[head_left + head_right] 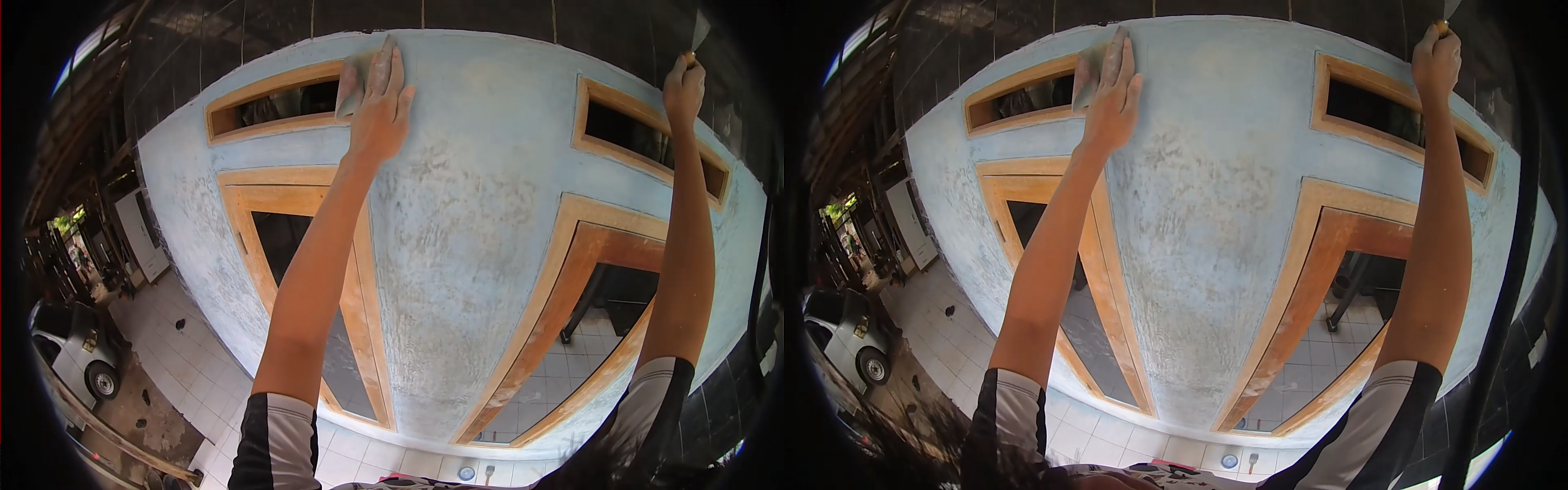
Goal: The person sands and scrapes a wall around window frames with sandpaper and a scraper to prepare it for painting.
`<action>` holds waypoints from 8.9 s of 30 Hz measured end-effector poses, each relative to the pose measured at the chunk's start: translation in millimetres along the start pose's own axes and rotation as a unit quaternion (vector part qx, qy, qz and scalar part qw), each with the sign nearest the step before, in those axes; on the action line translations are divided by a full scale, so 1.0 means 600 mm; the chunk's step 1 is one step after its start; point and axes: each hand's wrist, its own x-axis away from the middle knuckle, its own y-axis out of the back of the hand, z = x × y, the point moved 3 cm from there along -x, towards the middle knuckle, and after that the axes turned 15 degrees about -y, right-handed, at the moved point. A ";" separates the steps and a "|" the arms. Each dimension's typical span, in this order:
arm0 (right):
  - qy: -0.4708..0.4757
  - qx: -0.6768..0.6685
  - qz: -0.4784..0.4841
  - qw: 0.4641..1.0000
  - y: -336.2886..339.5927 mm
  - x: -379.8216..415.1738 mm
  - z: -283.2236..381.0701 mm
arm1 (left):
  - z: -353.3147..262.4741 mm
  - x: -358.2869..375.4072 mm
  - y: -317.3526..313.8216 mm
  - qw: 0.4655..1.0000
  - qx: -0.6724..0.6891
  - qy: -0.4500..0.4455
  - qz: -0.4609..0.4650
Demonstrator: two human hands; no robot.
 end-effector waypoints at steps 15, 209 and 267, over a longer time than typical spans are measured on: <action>0.027 0.074 0.015 0.997 -0.129 -0.017 -0.092 | -0.046 0.072 0.021 0.989 0.127 0.048 -0.058; -0.008 0.023 -0.061 0.998 -0.122 -0.023 -0.097 | -0.074 0.104 -0.025 0.991 0.001 0.120 -0.051; -0.038 0.081 -0.040 0.995 -0.062 0.041 -0.017 | -0.113 0.223 0.115 0.983 -0.024 0.157 0.088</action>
